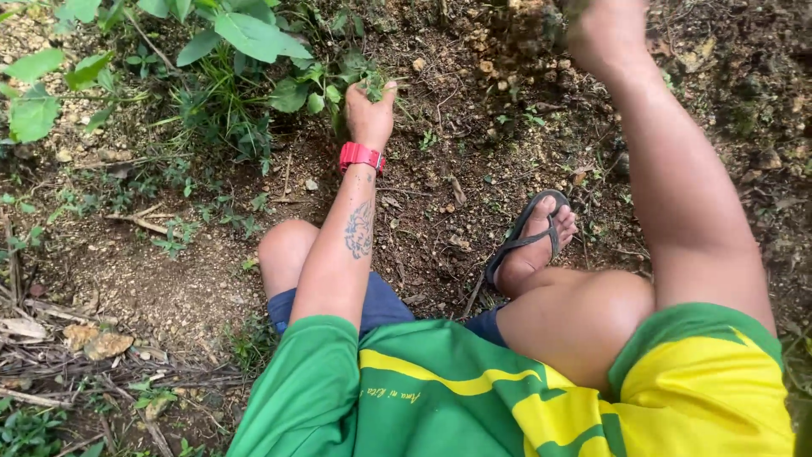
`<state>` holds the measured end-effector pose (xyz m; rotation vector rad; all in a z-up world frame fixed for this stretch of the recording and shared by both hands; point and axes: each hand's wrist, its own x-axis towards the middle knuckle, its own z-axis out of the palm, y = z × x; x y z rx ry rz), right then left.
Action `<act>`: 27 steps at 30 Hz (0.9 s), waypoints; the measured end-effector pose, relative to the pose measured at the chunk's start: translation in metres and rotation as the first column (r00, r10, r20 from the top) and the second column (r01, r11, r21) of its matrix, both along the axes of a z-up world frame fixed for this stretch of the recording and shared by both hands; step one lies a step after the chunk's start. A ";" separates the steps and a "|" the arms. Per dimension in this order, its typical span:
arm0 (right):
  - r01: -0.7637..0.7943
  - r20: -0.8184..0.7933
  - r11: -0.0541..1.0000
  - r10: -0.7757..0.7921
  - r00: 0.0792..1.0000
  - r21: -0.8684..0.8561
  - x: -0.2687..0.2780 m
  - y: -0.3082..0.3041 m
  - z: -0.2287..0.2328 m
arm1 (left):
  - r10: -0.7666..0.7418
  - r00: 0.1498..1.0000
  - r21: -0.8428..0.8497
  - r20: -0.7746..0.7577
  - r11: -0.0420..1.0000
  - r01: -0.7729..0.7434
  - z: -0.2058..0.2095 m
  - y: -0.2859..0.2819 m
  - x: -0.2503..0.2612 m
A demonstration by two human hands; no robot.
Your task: Manually pulling weeds out of the soil in an outdoor garden area.
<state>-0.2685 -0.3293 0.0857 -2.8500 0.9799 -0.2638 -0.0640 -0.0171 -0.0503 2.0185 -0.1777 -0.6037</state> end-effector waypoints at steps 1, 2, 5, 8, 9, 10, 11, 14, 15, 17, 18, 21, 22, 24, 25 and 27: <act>0.044 -0.054 0.987 -0.036 0.998 0.152 0.003 0.002 0.002 | 0.008 1.000 0.017 -0.030 1.000 -0.007 0.006 0.000 -0.004; 0.049 -0.042 0.988 -0.043 0.998 0.149 0.003 0.004 0.020 | 0.000 1.000 0.013 -0.018 1.000 0.000 0.002 0.000 0.003; 0.275 -0.296 0.942 -0.212 0.931 0.191 0.002 0.000 0.063 | 0.007 0.999 0.030 0.043 1.000 -0.008 -0.005 -0.002 0.002; 0.274 -0.291 0.954 -0.231 0.928 0.119 0.011 -0.008 0.059 | 0.009 0.995 0.019 0.097 1.000 -0.011 0.009 -0.007 0.001; 0.302 -0.278 0.941 -0.252 0.927 0.153 0.016 -0.014 0.051 | 0.020 0.995 -0.015 0.097 1.000 -0.018 0.015 -0.011 0.001; 0.339 -0.267 0.922 -0.284 0.921 0.186 0.016 -0.016 0.041 | 0.020 0.995 -0.049 0.096 0.999 -0.015 0.019 -0.014 -0.002; 0.344 -0.266 0.920 -0.290 0.919 0.186 0.015 -0.016 0.034 | 0.014 0.995 -0.050 0.097 0.999 -0.009 0.036 -0.014 -0.003; 0.398 -0.250 0.885 -0.340 0.907 0.242 0.012 -0.008 0.040 | -0.031 0.999 -0.132 0.035 0.991 0.035 0.068 -0.019 -0.009; 0.332 -0.159 0.905 -0.299 0.941 0.265 0.010 0.002 0.057 | -0.046 0.999 -0.152 0.027 0.987 0.050 0.066 -0.023 -0.009; 0.259 -0.058 0.928 -0.253 0.966 0.269 -0.067 0.027 0.049 | -0.059 0.998 -0.187 0.026 0.980 0.063 0.059 -0.034 -0.006; 0.254 -0.076 0.936 -0.243 0.967 0.245 -0.046 -0.015 0.037 | -0.056 0.995 -0.226 0.083 0.971 0.074 0.049 -0.033 -0.008; 0.247 -0.119 0.958 -0.231 0.966 0.149 -0.003 -0.037 0.043 | -0.071 0.984 -0.301 0.162 0.947 0.117 0.042 -0.043 -0.009; 0.236 -0.132 0.965 -0.220 0.966 0.116 0.000 -0.042 0.028 | -0.076 0.981 -0.327 0.179 0.936 0.132 0.043 -0.044 -0.009; 0.215 -0.158 0.975 -0.205 0.966 0.052 0.000 -0.047 -0.004 | -0.089 0.990 -0.296 0.114 0.948 0.119 0.067 -0.041 -0.012; 0.206 -0.169 0.978 -0.199 0.965 0.019 0.002 -0.051 -0.018 | -0.105 0.993 -0.263 0.045 0.958 0.113 0.080 -0.041 -0.012; 0.179 -0.188 0.982 -0.187 0.964 -0.058 -0.079 -0.013 -0.013 | -0.108 0.994 -0.266 -0.015 0.959 0.100 0.094 -0.047 -0.015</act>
